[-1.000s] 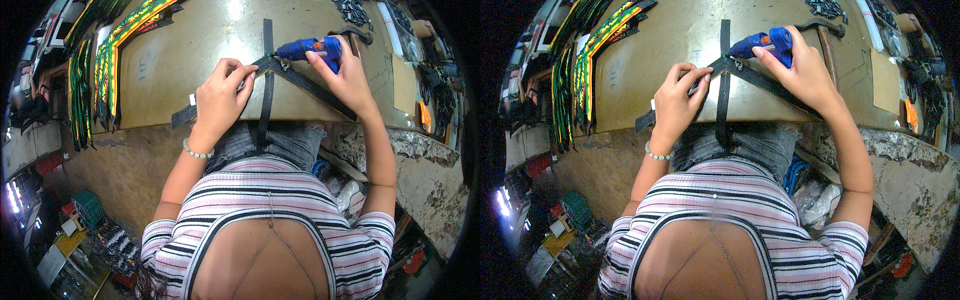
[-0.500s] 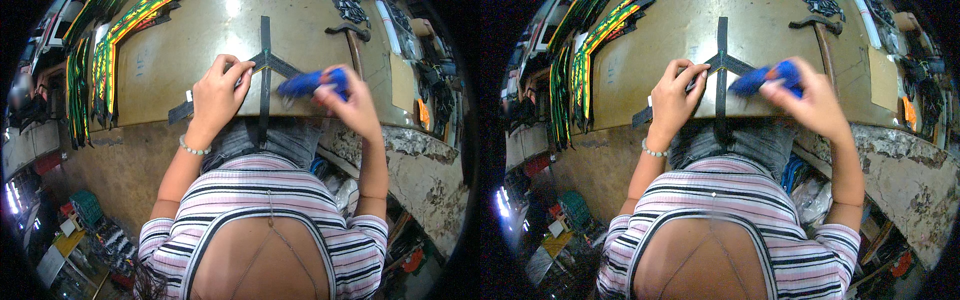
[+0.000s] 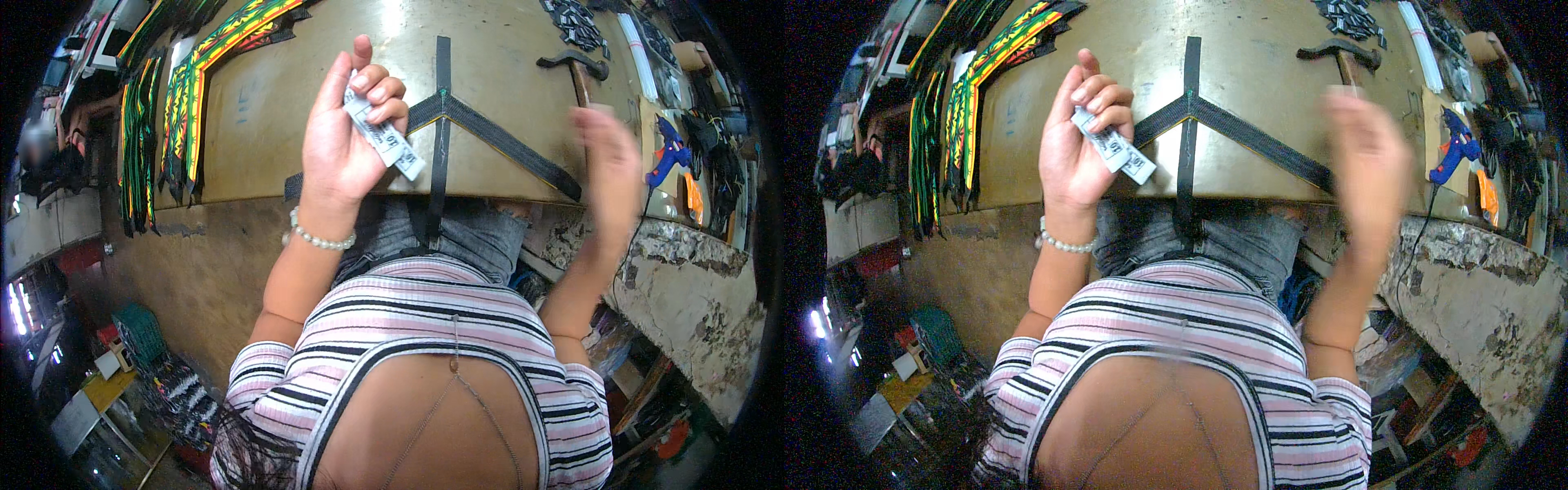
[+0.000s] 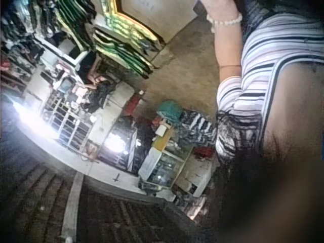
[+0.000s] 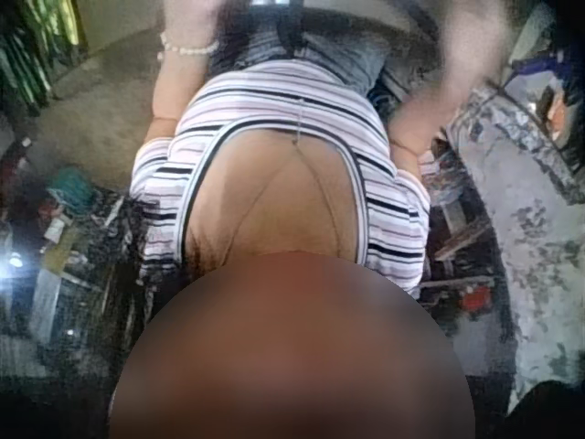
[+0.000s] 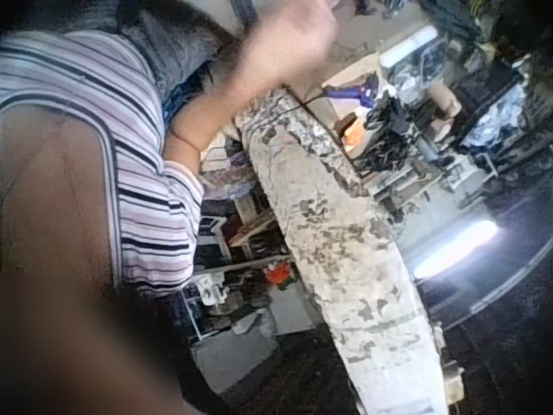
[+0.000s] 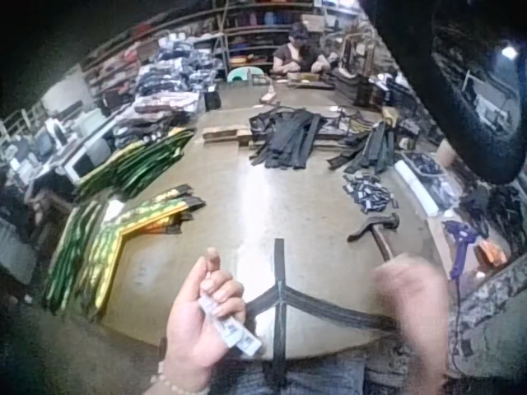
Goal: The person assembles straps by applying hot glue to black webbing and attaching patterned fabric pieces and metal buckles. They repeatedly pick up materials, apply glue, press components together, and place finished units aside.
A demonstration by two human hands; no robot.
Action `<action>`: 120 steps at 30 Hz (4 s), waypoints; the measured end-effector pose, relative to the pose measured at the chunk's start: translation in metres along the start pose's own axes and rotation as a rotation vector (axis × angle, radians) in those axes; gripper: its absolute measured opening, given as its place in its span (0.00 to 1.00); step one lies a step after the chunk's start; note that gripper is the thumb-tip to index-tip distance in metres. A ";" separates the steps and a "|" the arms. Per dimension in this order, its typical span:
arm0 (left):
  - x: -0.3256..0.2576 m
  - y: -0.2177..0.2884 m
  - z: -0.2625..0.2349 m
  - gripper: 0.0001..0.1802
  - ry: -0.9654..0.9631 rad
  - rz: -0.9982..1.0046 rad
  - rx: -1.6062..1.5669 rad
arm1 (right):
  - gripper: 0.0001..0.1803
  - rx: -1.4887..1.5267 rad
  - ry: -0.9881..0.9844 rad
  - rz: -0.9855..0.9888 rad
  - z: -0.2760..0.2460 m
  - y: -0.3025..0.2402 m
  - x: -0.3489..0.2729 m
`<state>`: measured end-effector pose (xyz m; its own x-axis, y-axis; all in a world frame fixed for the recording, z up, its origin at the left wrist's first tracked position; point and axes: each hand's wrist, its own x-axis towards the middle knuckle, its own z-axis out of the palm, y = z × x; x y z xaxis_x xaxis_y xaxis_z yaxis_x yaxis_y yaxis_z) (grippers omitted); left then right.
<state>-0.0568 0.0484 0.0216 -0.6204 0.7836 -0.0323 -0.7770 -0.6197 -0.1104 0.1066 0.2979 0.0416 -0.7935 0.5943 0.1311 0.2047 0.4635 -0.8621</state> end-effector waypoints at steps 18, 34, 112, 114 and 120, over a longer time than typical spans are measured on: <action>-0.013 -0.048 -0.017 0.27 0.193 0.628 1.012 | 0.11 1.022 -0.353 0.303 0.155 -0.045 -0.047; -0.018 -0.028 -0.007 0.37 0.174 0.097 1.220 | 0.10 0.544 -0.460 0.190 0.086 -0.045 0.010; -0.020 -0.035 -0.001 0.16 0.370 0.161 1.451 | 0.13 0.643 -0.178 -0.021 0.094 -0.039 -0.028; -0.020 -0.039 -0.002 0.16 0.291 0.192 1.422 | 0.14 0.605 -0.221 -0.026 0.090 -0.040 -0.023; -0.022 -0.046 -0.004 0.17 0.205 0.376 1.655 | 0.08 0.608 -0.276 0.023 0.088 -0.037 -0.015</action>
<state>-0.0068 0.0601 0.0232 -0.8611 0.5055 0.0546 0.0431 -0.0345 0.9985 0.0607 0.2142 0.0285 -0.9269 0.3721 0.0490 -0.0722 -0.0486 -0.9962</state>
